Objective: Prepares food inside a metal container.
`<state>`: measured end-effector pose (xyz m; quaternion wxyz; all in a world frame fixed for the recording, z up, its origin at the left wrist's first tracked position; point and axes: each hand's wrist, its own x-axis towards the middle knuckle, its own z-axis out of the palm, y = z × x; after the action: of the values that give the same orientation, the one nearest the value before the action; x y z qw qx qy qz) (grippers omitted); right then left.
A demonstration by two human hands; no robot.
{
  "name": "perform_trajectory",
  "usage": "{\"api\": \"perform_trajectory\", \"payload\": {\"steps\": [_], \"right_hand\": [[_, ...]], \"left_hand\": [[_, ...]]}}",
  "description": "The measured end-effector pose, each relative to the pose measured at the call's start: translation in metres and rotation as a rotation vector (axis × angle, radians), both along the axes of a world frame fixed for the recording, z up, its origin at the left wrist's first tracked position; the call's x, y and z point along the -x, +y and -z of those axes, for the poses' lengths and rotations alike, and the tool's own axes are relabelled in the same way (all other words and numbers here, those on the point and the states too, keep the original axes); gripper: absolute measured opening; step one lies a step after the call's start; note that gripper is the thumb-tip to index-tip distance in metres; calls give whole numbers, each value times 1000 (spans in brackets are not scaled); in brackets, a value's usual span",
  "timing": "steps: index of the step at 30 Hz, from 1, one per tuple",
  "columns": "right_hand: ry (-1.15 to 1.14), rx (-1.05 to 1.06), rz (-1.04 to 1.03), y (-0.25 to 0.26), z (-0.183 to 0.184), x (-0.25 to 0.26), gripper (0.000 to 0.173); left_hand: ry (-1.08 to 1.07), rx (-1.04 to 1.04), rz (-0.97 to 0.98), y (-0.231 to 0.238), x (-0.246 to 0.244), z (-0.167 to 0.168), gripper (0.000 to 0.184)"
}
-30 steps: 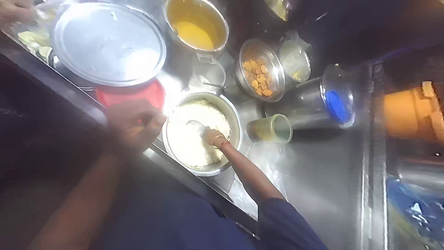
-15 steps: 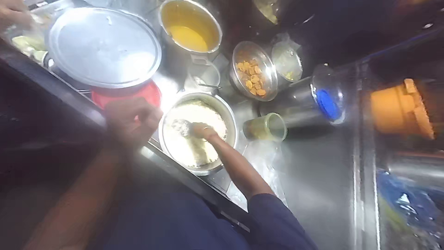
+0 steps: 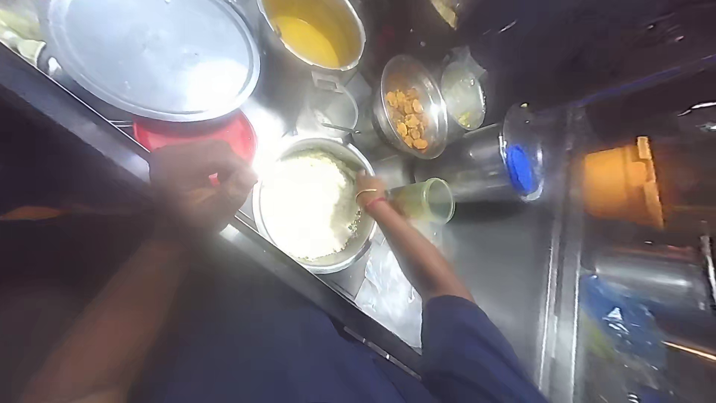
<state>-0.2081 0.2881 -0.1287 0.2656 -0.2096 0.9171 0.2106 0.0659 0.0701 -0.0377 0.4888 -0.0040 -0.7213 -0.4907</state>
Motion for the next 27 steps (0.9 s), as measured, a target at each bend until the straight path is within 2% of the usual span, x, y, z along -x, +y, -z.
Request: {"api": "perform_trajectory", "payload": {"steps": [4, 8, 10, 12, 15, 18, 21, 23, 27], "right_hand": [[-169, -224, 75, 29, 26, -39, 50], [-375, -409, -100, 54, 31, -41, 44], [-476, -385, -143, 45, 12, -42, 40], [-518, -280, -85, 31, -9, -54, 44], [-350, -106, 42, 17, -20, -50, 50], [-124, -23, 112, 25, -17, -33, 45], [-199, -95, 128, 41, 1, -34, 47], [-338, -229, 55, 45, 14, -54, 41], [-509, -349, -94, 55, 32, -74, 43]], "left_hand": [[62, -72, 25, 0, -4, 2, 24], [81, -67, 45, -1, -1, 1, 30], [66, -63, 52, -2, 0, 0, 29], [44, -85, 62, 0, -3, 0, 26], [8, -87, 11, 0, -5, 3, 26], [18, -81, 5, 0, -5, 8, 21], [18, -71, 17, -1, -5, 12, 18], [27, -99, 26, -2, -7, 12, 17], [30, -115, 42, -3, -7, 11, 15]]}}
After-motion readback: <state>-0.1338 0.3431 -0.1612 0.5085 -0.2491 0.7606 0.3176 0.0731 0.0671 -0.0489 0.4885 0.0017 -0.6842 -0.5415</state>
